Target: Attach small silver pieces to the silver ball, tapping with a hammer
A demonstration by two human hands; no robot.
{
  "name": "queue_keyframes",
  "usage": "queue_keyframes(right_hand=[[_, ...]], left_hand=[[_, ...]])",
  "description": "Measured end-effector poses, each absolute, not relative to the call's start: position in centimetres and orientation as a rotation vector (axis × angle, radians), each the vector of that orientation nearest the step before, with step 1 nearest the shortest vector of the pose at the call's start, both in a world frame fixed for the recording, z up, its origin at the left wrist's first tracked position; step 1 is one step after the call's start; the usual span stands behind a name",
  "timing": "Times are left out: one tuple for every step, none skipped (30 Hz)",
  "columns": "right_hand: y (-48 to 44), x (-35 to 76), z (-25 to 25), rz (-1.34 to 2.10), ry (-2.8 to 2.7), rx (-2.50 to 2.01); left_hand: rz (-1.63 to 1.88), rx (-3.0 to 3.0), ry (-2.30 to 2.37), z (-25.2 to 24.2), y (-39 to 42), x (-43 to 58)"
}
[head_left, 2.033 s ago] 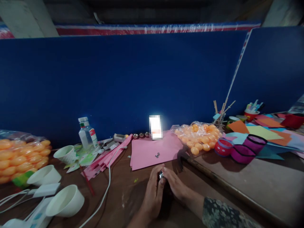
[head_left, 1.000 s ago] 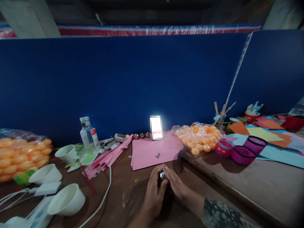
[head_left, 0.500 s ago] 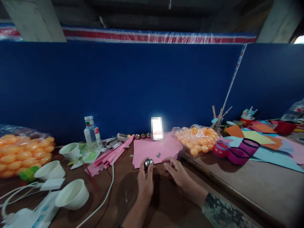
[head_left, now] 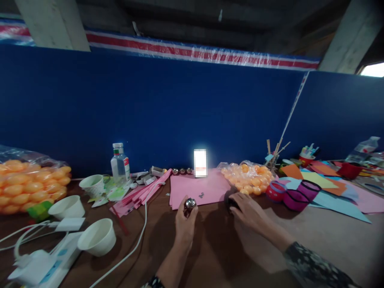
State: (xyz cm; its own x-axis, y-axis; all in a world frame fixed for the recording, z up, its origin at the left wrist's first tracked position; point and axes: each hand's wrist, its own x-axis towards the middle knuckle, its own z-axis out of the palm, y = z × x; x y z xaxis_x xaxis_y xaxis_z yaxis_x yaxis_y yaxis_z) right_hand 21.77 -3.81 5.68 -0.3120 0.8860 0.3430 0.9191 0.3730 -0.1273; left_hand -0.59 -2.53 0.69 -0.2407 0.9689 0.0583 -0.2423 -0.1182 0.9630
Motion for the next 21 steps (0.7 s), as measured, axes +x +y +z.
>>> queue_keyframes(right_hand=[[-4.3,22.7,5.2,-0.176,-2.296,-1.62],[-4.8,23.7,4.7,-0.225,-2.274,-1.691],[-5.2,24.6,4.1,-0.259,-2.244,-1.777],[-5.5,25.4,3.5,-0.27,-2.232,-1.843],[-5.8,26.1,2.9,-0.272,-2.229,-1.894],[-5.9,26.8,2.2,-0.279,-2.227,-1.924],[-5.9,27.3,1.7,-0.296,-2.228,-1.929],[-5.8,27.7,1.2,-0.31,-2.235,-1.923],[-5.7,28.0,0.8,-0.332,-2.24,-1.91],[-5.6,28.2,0.5,-0.36,-2.247,-1.897],[-5.5,28.3,0.4,-0.392,-2.258,-1.886],[-5.4,28.4,0.3,-0.429,-2.269,-1.878],[-5.4,28.5,0.4,-0.466,-2.277,-1.872],[-5.4,28.5,0.5,-0.499,-2.278,-1.865],[-5.5,28.5,0.7,-0.517,-2.28,-1.85],[-5.6,28.5,0.9,-0.517,-2.276,-1.83],[-5.8,28.4,1.1,-0.498,-2.266,-1.805],[-6.0,28.2,1.4,-0.458,-2.25,-1.775],[-6.2,27.9,1.7,-0.401,-2.221,-1.739],[-6.6,27.4,2.1,-0.323,-2.182,-1.7],[-7.0,26.8,2.5,-0.218,-2.126,-1.662]], left_hand=[[1.552,0.936,1.12,0.6,-2.5,-0.6],[1.543,0.902,1.09,0.5,-2.5,-0.5],[1.531,0.855,1.043,0.4,-2.5,-0.4],[1.517,0.803,0.984,0.4,-2.6,-0.4],[1.502,0.754,0.919,0.5,-2.7,-0.3],[1.486,0.715,0.853,0.6,-2.8,-0.3],[1.47,0.688,0.795,0.8,-2.9,-0.2],[1.456,0.672,0.75,0.9,-3.0,-0.1],[1.443,0.66,0.718,1.1,-3.2,-0.1],[1.431,0.648,0.696,1.2,-3.3,0.0],[1.421,0.635,0.683,1.3,-3.3,0.0],[1.413,0.623,0.68,1.4,-3.4,0.1],[1.407,0.614,0.68,1.4,-3.4,0.1],[1.402,0.608,0.682,1.4,-3.4,0.2],[1.399,0.602,0.683,1.3,-3.3,0.2],[1.396,0.598,0.686,1.3,-3.3,0.2],[1.392,0.598,0.697,1.2,-3.2,0.3],[1.386,0.604,0.713,1.2,-3.2,0.3],[1.377,0.616,0.736,1.2,-3.1,0.3],[1.368,0.631,0.76,1.1,-3.1,0.3],[1.357,0.646,0.781,1.1,-3.1,0.3]])
